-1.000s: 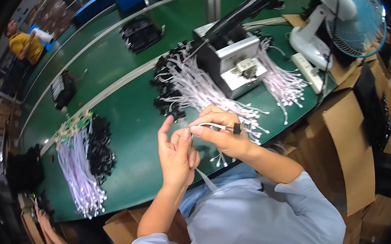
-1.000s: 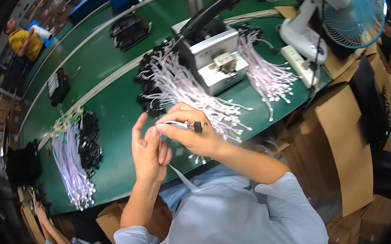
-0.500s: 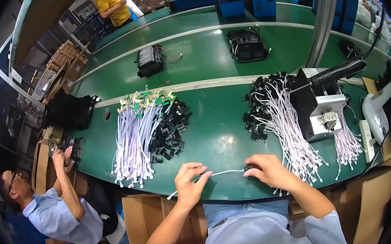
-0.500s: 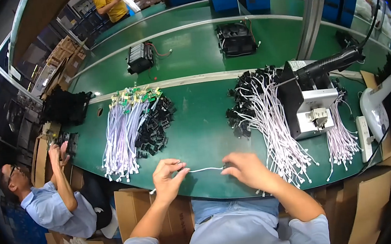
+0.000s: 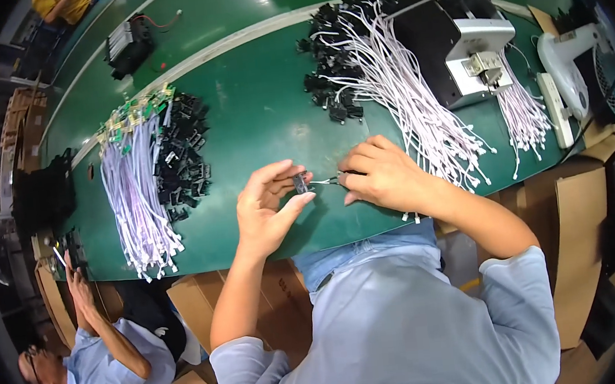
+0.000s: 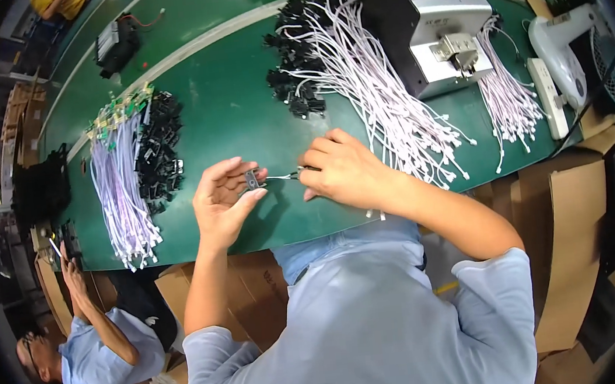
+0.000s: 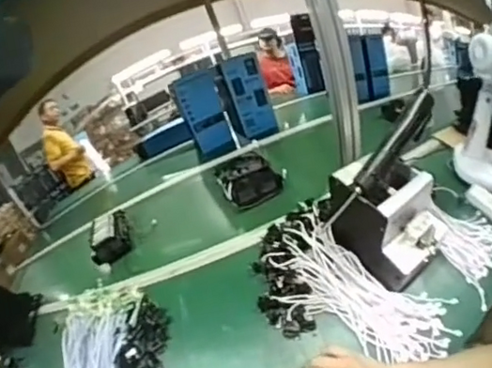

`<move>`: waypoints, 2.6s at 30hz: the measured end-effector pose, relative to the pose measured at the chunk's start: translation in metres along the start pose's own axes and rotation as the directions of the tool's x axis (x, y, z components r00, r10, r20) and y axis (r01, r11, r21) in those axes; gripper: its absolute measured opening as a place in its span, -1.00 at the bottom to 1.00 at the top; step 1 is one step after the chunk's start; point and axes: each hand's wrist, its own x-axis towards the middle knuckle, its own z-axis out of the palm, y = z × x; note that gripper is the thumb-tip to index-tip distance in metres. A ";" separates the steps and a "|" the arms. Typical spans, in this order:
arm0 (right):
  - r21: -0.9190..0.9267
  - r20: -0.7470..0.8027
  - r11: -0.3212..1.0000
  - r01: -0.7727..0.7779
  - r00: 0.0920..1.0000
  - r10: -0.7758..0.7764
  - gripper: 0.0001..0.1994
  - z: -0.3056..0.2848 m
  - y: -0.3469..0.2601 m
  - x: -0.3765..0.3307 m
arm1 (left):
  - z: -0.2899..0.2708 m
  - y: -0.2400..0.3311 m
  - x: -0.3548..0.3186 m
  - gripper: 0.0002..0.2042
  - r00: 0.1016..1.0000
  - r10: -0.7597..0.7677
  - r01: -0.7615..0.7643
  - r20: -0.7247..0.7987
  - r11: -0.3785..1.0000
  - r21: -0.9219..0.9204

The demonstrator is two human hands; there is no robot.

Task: The person assembles electronic components by placing a circuit board, a cooling fan, and a wiring harness into a plastic enclosure, then fastens them together using an electric screwdriver.

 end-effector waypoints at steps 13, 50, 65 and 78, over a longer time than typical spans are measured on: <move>0.077 0.020 0.997 -0.032 0.999 0.031 -0.56 -0.004 -0.004 -0.030 | 0.008 -0.028 0.013 -0.44 0.907 0.098 -0.356 0.409 0.699 0.620; -0.035 -0.012 0.999 0.024 1.000 -0.025 -0.64 0.002 -0.008 -0.029 | 0.043 -0.016 0.005 -0.65 0.859 0.030 -0.466 0.511 0.457 0.758; -0.023 0.024 0.999 0.036 0.999 -0.036 -0.63 -0.005 -0.002 -0.025 | 0.050 -0.011 0.009 -0.63 0.832 0.122 -0.554 0.541 0.234 0.799; 0.432 -0.099 0.874 -0.224 0.951 0.293 -0.63 -0.033 -0.016 -0.017 | 0.034 0.052 0.048 -0.15 0.700 0.362 -0.714 0.616 0.326 0.620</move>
